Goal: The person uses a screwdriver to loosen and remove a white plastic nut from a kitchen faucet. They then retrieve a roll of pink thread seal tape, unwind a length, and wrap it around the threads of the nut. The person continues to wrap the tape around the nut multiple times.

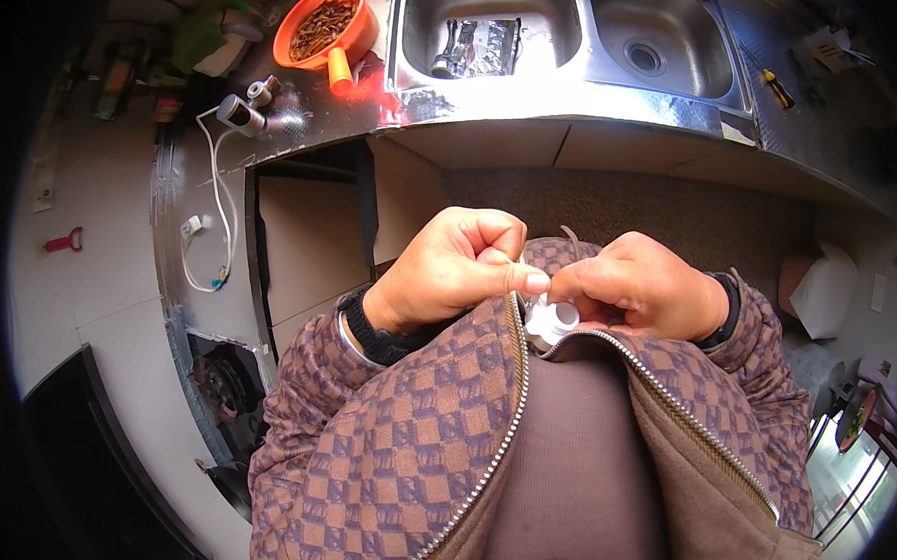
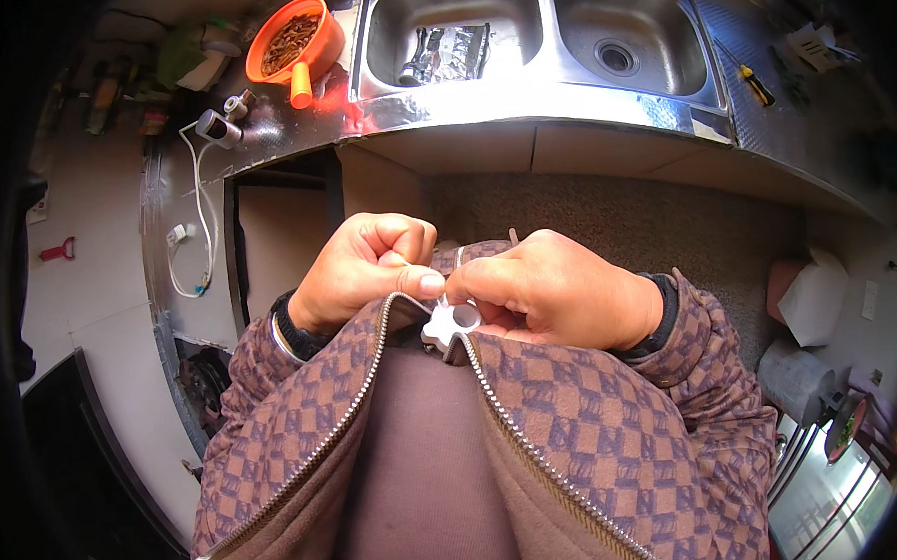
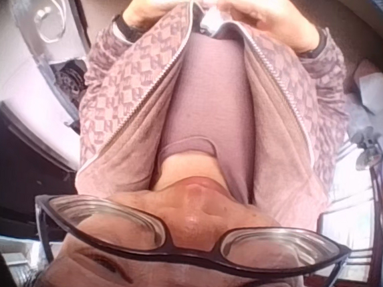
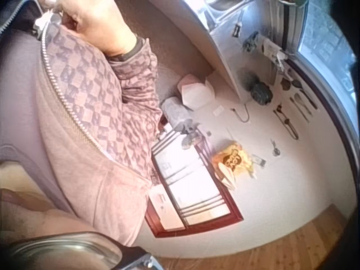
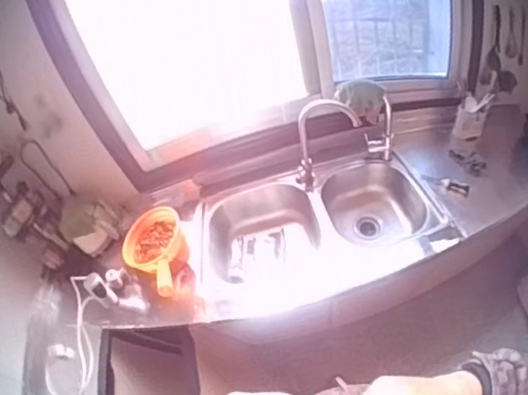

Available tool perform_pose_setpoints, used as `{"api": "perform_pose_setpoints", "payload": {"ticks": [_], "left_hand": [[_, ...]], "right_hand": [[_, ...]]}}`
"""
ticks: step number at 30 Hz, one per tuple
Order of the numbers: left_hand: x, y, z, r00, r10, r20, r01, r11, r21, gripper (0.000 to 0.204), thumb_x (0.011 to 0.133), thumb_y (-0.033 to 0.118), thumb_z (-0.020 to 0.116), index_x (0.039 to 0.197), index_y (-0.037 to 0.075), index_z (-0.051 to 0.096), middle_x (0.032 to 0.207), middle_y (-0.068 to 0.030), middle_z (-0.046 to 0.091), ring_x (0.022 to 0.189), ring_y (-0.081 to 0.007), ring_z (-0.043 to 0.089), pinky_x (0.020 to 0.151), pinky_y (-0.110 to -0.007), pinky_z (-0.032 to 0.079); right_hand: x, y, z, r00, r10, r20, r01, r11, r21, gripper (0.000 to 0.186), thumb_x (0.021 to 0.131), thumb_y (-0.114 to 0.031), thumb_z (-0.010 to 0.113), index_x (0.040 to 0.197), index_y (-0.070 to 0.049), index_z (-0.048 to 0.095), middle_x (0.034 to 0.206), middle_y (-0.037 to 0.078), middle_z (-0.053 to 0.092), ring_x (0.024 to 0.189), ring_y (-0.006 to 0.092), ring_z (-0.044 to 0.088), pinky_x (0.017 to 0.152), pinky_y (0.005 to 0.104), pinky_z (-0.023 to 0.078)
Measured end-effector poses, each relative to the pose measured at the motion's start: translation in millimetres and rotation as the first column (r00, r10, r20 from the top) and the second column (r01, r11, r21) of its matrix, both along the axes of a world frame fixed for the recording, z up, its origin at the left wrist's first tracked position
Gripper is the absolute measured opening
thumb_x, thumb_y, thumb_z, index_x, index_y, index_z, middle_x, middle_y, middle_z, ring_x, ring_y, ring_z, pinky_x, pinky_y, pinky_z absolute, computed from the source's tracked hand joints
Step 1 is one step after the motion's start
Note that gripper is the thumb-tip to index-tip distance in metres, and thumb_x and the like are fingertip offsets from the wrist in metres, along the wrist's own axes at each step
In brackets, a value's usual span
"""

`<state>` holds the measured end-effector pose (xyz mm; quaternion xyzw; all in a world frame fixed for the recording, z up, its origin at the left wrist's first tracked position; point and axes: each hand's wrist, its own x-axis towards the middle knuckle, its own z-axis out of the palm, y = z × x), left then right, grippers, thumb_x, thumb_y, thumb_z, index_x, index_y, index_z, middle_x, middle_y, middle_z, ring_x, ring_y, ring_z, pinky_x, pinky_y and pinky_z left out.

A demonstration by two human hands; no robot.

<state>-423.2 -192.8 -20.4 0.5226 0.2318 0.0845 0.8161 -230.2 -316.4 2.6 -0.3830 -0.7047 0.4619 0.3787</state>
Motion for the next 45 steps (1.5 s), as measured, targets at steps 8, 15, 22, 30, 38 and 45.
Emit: {"api": "perform_pose_setpoints", "payload": {"ticks": [8, 15, 22, 30, 38, 45], "left_hand": [[-17.2, 87.9, -39.7, 0.956, 0.283, -0.079, -0.289, 0.955, -0.074, 0.028, 0.093, 0.019, 0.05, 0.067, 0.011, 0.043, 0.061, 0.0029, 0.041, 0.053, -0.0064, 0.037, 0.05, -0.021, 0.031], [-57.9, 137.8, 6.5, 0.948, 0.309, -0.077, -0.195, 0.756, 0.625, 0.013, 0.086, 0.012, 0.065, 0.091, 0.0, 0.068, 0.087, -0.0009, 0.064, 0.081, -0.0084, 0.058, 0.077, -0.022, 0.045], [-81.3, 170.2, 8.2, 0.882, 0.454, -0.129, -0.202, 0.61, 0.766, 0.016, 0.081, 0.011, 0.07, 0.092, 0.0, 0.069, 0.083, -0.0014, 0.065, 0.075, -0.0076, 0.059, 0.072, -0.021, 0.046], [-105.9, 195.2, 12.3, 0.845, 0.488, -0.22, -0.198, 0.667, 0.718, 0.018, 0.084, 0.011, 0.067, 0.095, -0.003, 0.068, 0.084, -0.0037, 0.067, 0.076, -0.0081, 0.06, 0.073, -0.021, 0.047], [-102.1, 260.1, 0.4, 0.802, 0.566, -0.194, -0.087, 0.431, 0.898, 0.017, 0.082, 0.011, 0.067, 0.09, -0.003, 0.07, 0.079, -0.0044, 0.068, 0.076, -0.0085, 0.06, 0.073, -0.022, 0.047], [-111.7, 332.6, -56.1, 0.705, 0.603, -0.374, 0.068, 0.467, 0.882, 0.018, 0.079, 0.014, 0.065, 0.09, 0.001, 0.071, 0.081, -0.008, 0.07, 0.078, -0.0142, 0.065, 0.076, -0.028, 0.048]], "right_hand": [[2.7, 2.7, -1.7, 0.999, -0.039, -0.036, 0.039, 0.999, 0.001, 0.026, 0.076, -0.007, 0.067, 0.1, -0.001, 0.06, 0.066, 0.006, 0.057, 0.052, 0.016, 0.054, 0.049, 0.0259, 0.043], [20.0, -2.0, 0.1, 0.947, -0.319, 0.037, 0.321, 0.946, -0.044, 0.025, 0.076, -0.001, 0.067, 0.1, 0.001, 0.062, 0.061, 0.0, 0.054, 0.048, 0.0044, 0.047, 0.045, 0.0189, 0.036], [32.3, -11.7, -10.9, 0.889, -0.457, -0.014, 0.448, 0.877, -0.172, 0.026, 0.076, 0.002, 0.063, 0.102, 0.003, 0.06, 0.065, -0.004, 0.052, 0.053, 0.0, 0.045, 0.047, 0.0152, 0.033], [40.5, -9.6, -12.3, 0.848, -0.527, -0.046, 0.501, 0.829, -0.25, 0.027, 0.077, 0.003, 0.062, 0.103, 0.005, 0.058, 0.069, -0.004, 0.053, 0.056, -0.0006, 0.045, 0.05, 0.0145, 0.033], [49.3, -4.3, -9.0, 0.832, -0.555, 0.022, 0.547, 0.812, -0.206, 0.026, 0.078, 0.002, 0.062, 0.103, 0.005, 0.058, 0.071, -0.002, 0.055, 0.057, 0.0, 0.046, 0.051, 0.0148, 0.034], [47.2, 3.7, -9.2, 0.775, -0.627, 0.071, 0.628, 0.755, -0.187, 0.026, 0.074, 0.004, 0.058, 0.1, 0.004, 0.059, 0.066, -0.003, 0.054, 0.052, 0.001, 0.046, 0.049, 0.0155, 0.033]]}}
